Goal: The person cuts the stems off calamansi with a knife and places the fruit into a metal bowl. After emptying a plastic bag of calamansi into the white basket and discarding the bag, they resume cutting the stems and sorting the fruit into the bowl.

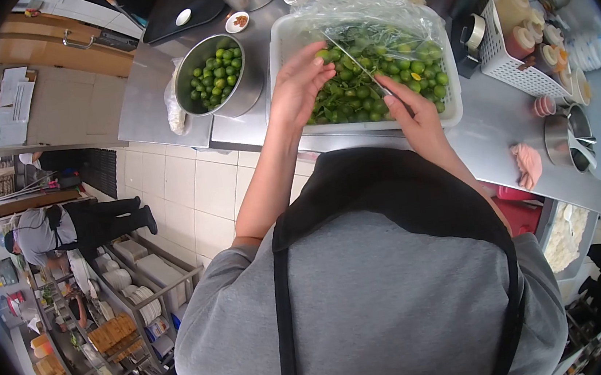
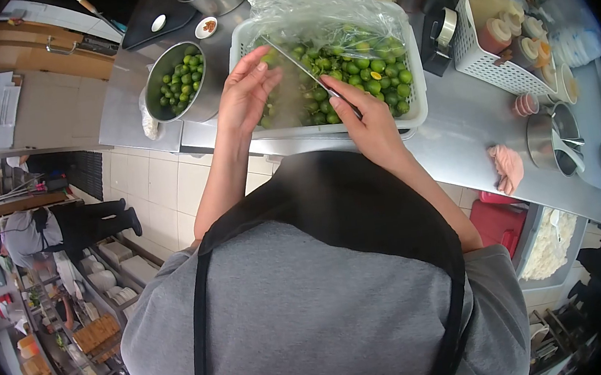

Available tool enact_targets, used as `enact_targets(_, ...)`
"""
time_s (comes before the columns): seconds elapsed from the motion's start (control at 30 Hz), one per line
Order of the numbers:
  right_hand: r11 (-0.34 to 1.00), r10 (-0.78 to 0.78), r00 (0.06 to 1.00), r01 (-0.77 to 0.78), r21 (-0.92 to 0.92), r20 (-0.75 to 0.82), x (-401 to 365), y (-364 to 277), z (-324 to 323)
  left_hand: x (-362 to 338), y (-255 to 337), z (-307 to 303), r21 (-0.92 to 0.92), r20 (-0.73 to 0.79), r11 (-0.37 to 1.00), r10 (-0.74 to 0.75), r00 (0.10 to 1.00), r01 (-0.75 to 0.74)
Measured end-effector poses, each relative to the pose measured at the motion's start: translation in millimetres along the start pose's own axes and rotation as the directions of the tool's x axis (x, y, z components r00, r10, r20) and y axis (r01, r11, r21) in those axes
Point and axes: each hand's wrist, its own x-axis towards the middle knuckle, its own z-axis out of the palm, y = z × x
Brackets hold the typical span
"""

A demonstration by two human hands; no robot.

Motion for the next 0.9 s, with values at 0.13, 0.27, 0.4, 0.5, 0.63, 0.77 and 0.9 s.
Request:
enact_targets(0.13, 0.999, 0.039, 0.999, -0.039, 0.020, 0.005, -1, -3, -2, 2, 5, -3, -0.125, 0.054, 0.988, -0.083, 0.995, 0.089)
enact_targets(0.27, 0.998, -0.052, 0.999, 0.052, -0.022, -0.014, 0, 0, 1, 1, 5, -1, -0.094, 0.027, 0.995, -0.035, 0.999, 0.038)
enact_targets(0.4, 0.998, -0.049, 0.999, 0.050, -0.027, 0.015, -1, -1, 3, -3, 6, 8, 0.025, -0.033, 0.999, 0.027, 0.999, -0.026)
enact_targets(0.5, 0.992, -0.116, 0.993, 0.117, -0.046, 0.009, -1, 3, 5, -4, 4, 10, 0.006, -0.054, 0.997, 0.082, 0.995, -0.082)
enact_targets(0.63, 0.988, -0.128, 0.992, 0.128, -0.081, 0.007, -1, 1, 5, -4, 3, 9, 0.050, -0.075, 0.995, 0.093, 0.993, -0.090)
enact_targets(0.77, 0.990, -0.076, 0.997, 0.074, -0.121, -0.016, 0, 1, 4, -10, 0, 18, 0.229, -0.018, 0.970, 0.085, 0.996, -0.079)
enact_targets(0.9, 0.985, -0.144, 0.984, 0.132, -0.114, -0.101, 8, 2, 2, -22, -2, 36, 0.328, 0.049, 0.944, -0.044, 0.998, 0.025)
